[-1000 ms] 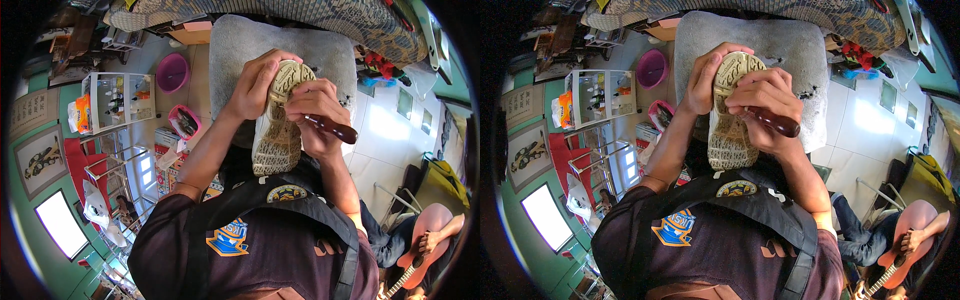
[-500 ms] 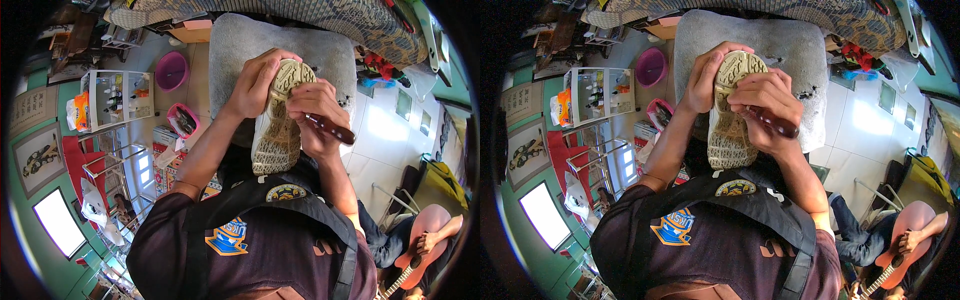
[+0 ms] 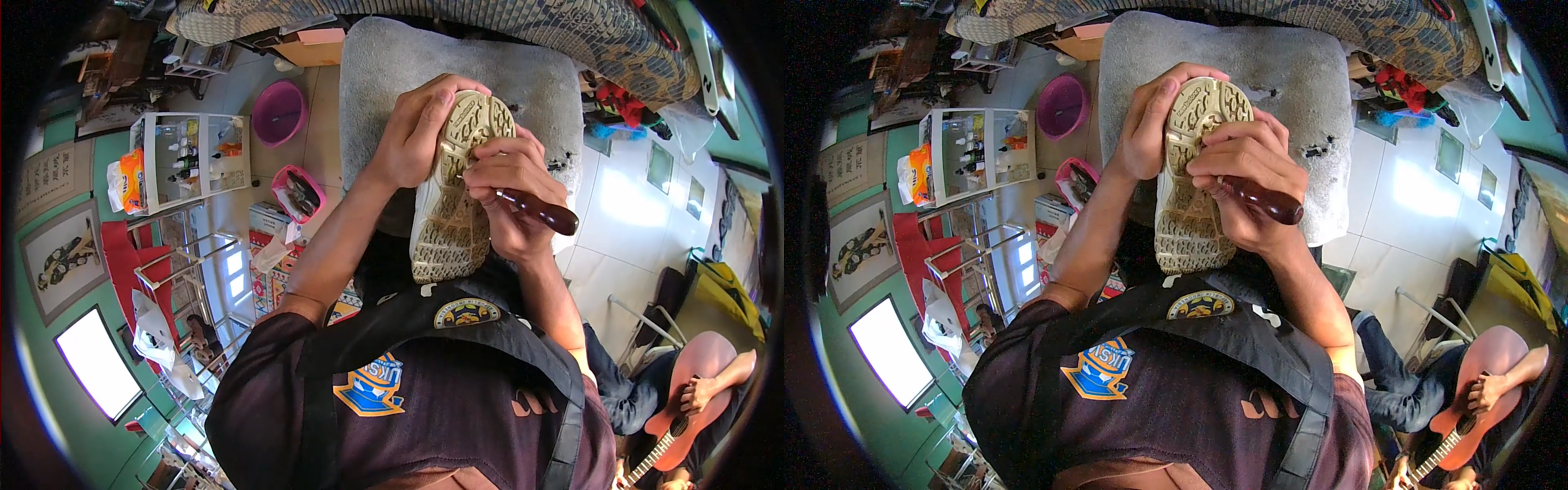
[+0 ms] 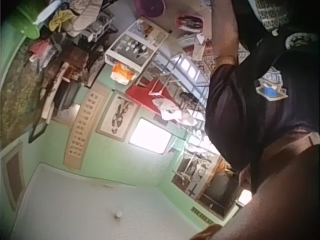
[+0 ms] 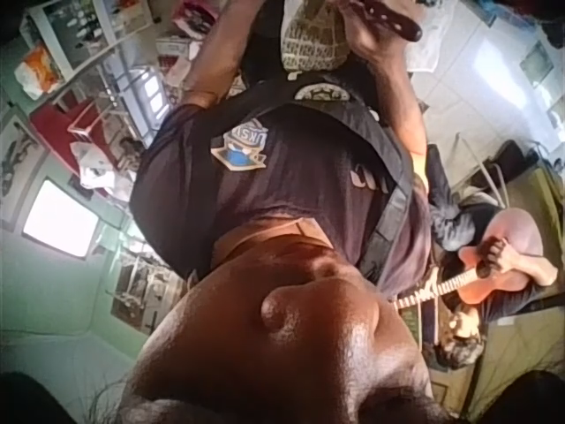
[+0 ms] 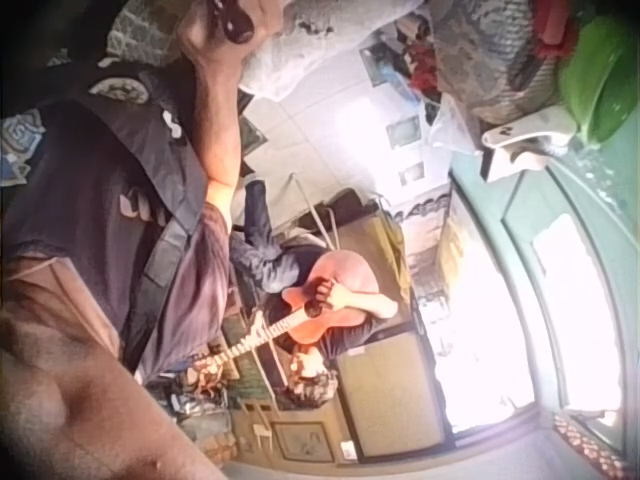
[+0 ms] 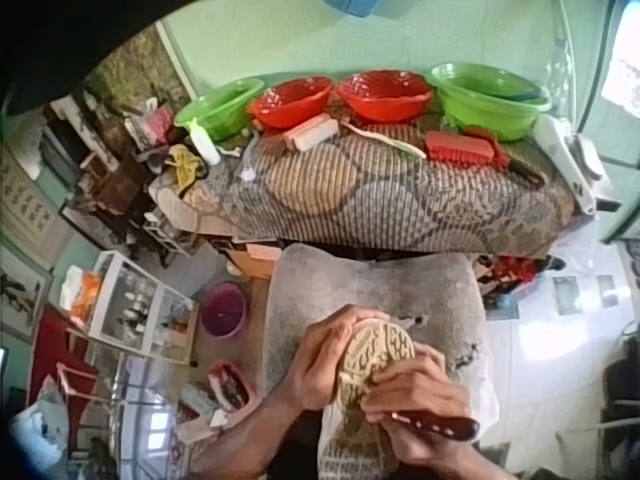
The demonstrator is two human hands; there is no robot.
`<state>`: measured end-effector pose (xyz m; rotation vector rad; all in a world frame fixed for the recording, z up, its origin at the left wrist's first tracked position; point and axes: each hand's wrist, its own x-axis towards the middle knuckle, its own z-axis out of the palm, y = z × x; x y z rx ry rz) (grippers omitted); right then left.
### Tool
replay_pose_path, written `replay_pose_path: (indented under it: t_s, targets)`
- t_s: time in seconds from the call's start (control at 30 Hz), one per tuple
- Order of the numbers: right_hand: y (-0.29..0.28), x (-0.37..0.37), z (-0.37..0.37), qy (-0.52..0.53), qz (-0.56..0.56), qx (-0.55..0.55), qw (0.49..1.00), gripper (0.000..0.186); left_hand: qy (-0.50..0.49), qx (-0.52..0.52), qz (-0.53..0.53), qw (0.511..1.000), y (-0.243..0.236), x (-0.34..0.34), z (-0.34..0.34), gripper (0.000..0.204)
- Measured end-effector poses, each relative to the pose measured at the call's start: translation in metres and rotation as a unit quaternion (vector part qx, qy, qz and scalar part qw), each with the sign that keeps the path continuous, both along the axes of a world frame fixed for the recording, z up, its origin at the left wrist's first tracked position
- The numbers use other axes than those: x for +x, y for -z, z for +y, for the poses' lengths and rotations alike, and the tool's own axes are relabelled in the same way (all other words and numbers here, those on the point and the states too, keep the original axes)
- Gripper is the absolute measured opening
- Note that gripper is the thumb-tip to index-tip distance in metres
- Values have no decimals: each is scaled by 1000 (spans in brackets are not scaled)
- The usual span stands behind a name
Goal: Repairing the sole of a sneaker using a hand tool to work on the texture.
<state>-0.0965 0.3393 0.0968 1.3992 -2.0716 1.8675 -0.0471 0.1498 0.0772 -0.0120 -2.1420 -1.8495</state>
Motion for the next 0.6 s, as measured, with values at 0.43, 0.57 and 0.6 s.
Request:
replay_pose_path:
  t_s: [0.43,0.57,0.6]
  targets:
    - [1,-3,-1,31,-43,-54,997,15,11,6,-7,1000,1,0,-2,59]
    - [3,-6,1,-25,16,-10,999,15,11,18,-11,1000,1,0,-2,60]
    - [3,-8,1,7,-32,-46,998,14,6,18,-15,1000,1,1,-2,60]
